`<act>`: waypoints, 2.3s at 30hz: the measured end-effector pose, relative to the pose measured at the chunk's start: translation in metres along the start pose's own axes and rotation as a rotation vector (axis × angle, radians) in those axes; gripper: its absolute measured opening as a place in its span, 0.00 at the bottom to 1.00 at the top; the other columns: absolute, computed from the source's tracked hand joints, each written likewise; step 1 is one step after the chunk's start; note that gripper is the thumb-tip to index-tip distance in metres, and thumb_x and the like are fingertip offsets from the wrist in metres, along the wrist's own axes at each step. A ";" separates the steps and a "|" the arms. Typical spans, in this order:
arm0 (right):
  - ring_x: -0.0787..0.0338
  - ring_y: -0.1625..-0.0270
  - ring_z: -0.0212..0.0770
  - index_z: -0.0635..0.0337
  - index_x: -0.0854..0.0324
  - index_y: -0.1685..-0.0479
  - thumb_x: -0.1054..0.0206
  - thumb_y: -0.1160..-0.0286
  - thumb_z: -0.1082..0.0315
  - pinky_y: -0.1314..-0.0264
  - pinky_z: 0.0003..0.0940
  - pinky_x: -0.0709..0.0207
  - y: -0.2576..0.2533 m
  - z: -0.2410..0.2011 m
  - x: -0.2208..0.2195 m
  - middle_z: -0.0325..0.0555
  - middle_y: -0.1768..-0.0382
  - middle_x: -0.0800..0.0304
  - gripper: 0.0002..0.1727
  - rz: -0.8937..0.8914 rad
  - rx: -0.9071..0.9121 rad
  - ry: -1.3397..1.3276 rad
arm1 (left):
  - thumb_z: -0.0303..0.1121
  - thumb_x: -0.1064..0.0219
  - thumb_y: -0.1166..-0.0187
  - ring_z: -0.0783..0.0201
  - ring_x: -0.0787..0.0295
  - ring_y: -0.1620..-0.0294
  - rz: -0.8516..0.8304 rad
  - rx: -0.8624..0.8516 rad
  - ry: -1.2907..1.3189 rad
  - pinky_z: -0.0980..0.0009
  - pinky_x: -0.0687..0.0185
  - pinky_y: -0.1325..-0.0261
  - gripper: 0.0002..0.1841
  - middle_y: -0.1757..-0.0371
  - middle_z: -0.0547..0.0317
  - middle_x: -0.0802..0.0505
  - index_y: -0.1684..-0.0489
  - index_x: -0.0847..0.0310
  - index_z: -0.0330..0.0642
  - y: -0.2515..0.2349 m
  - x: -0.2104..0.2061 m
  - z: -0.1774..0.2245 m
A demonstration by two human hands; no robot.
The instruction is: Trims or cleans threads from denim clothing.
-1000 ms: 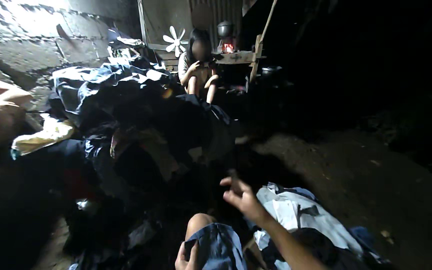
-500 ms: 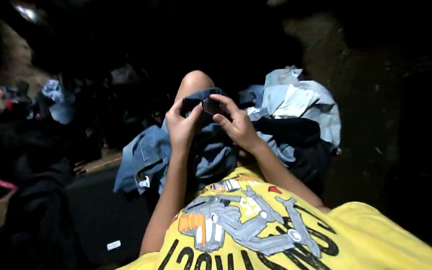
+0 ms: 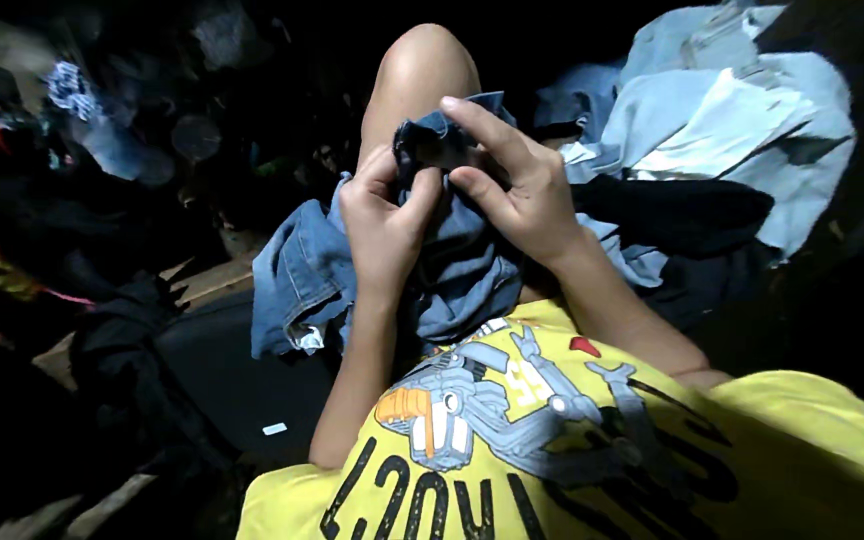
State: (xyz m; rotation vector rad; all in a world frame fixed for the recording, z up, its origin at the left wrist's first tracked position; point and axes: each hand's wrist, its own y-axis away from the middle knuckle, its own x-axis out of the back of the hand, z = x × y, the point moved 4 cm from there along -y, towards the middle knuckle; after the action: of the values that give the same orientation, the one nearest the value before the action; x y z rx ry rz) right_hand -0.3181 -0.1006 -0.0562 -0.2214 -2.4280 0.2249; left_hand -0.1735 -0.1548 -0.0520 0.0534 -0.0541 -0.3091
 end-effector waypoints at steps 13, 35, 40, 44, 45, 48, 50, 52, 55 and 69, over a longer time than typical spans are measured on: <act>0.29 0.75 0.14 0.64 0.17 0.35 0.46 0.10 0.68 0.75 0.10 0.36 -0.020 0.005 0.012 0.25 0.66 0.16 0.16 -0.313 -0.392 -1.067 | 0.21 0.36 0.26 0.87 0.14 0.60 -0.127 0.008 -0.102 0.85 0.16 0.53 0.06 0.63 0.77 0.09 0.61 0.15 0.39 -0.010 0.004 0.012; 0.12 0.52 0.22 0.63 0.13 0.34 0.38 0.14 0.65 0.47 0.21 0.19 0.008 -0.006 0.000 0.43 0.44 0.06 0.18 -0.063 -0.223 -0.548 | 0.23 0.35 0.24 0.86 0.13 0.64 -0.037 0.090 -0.064 0.84 0.15 0.56 0.05 0.66 0.78 0.09 0.59 0.15 0.42 0.014 0.000 0.006; 0.30 0.75 0.14 0.66 0.17 0.36 0.45 0.11 0.69 0.74 0.11 0.36 -0.006 0.001 0.009 0.25 0.67 0.16 0.16 -0.278 -0.439 -1.043 | 0.21 0.34 0.26 0.84 0.12 0.58 -0.083 0.052 -0.048 0.83 0.14 0.50 0.06 0.61 0.74 0.07 0.57 0.14 0.37 0.009 0.004 0.006; 0.16 0.51 0.16 0.65 0.19 0.28 0.43 0.11 0.66 0.48 0.15 0.22 -0.010 -0.005 0.013 0.37 0.39 0.10 0.20 -0.248 -0.239 -0.682 | 0.21 0.33 0.26 0.86 0.13 0.62 0.069 0.024 -0.044 0.84 0.15 0.53 0.05 0.65 0.77 0.09 0.60 0.16 0.41 0.009 0.000 0.006; 0.13 0.38 0.22 0.63 0.22 0.24 0.43 0.11 0.62 0.35 0.22 0.20 -0.007 -0.007 0.013 0.42 0.31 0.12 0.23 -0.242 -0.187 -0.552 | 0.21 0.33 0.25 0.85 0.12 0.62 0.086 0.040 -0.014 0.83 0.14 0.53 0.06 0.65 0.78 0.09 0.60 0.16 0.42 0.009 0.000 0.005; 0.09 0.38 0.40 0.60 0.25 0.19 0.41 0.12 0.54 0.39 0.42 0.15 0.006 -0.009 0.008 0.49 0.34 0.11 0.28 -0.149 -0.138 -0.252 | 0.19 0.35 0.26 0.84 0.11 0.63 0.112 0.102 0.050 0.82 0.12 0.54 0.09 0.66 0.78 0.08 0.60 0.16 0.45 0.009 -0.001 0.006; 0.08 0.50 0.44 0.60 0.24 0.20 0.40 0.13 0.53 0.53 0.43 0.14 0.011 -0.008 0.004 0.53 0.44 0.08 0.28 -0.073 -0.120 -0.165 | 0.19 0.35 0.27 0.84 0.11 0.63 0.105 0.121 0.063 0.82 0.12 0.54 0.09 0.66 0.78 0.07 0.62 0.16 0.46 0.010 -0.001 0.006; 0.09 0.57 0.44 0.62 0.23 0.22 0.39 0.13 0.53 0.59 0.41 0.15 0.012 -0.008 0.001 0.54 0.51 0.08 0.28 -0.032 -0.085 -0.118 | 0.19 0.35 0.28 0.84 0.11 0.64 0.093 0.122 0.067 0.82 0.12 0.55 0.09 0.67 0.78 0.08 0.62 0.16 0.46 0.010 -0.002 0.006; 0.11 0.63 0.44 0.63 0.20 0.25 0.38 0.14 0.55 0.64 0.39 0.18 0.007 -0.012 -0.003 0.54 0.56 0.09 0.27 0.021 -0.055 -0.085 | 0.18 0.35 0.29 0.83 0.10 0.64 0.067 0.123 0.084 0.82 0.12 0.56 0.10 0.67 0.77 0.07 0.62 0.15 0.46 0.012 -0.002 0.005; 0.15 0.54 0.17 0.67 0.15 0.41 0.43 0.11 0.68 0.52 0.15 0.21 -0.001 -0.009 0.001 0.37 0.46 0.09 0.15 -0.025 -0.230 -0.655 | 0.20 0.34 0.24 0.82 0.10 0.64 -0.024 0.142 0.138 0.81 0.11 0.56 0.06 0.66 0.75 0.06 0.60 0.14 0.42 0.014 -0.005 0.003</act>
State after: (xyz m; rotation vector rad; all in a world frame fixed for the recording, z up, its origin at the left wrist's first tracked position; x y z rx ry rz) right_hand -0.3126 -0.1007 -0.0485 -0.2468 -3.1087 -0.0017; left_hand -0.1742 -0.1404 -0.0485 0.2165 0.0620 -0.3248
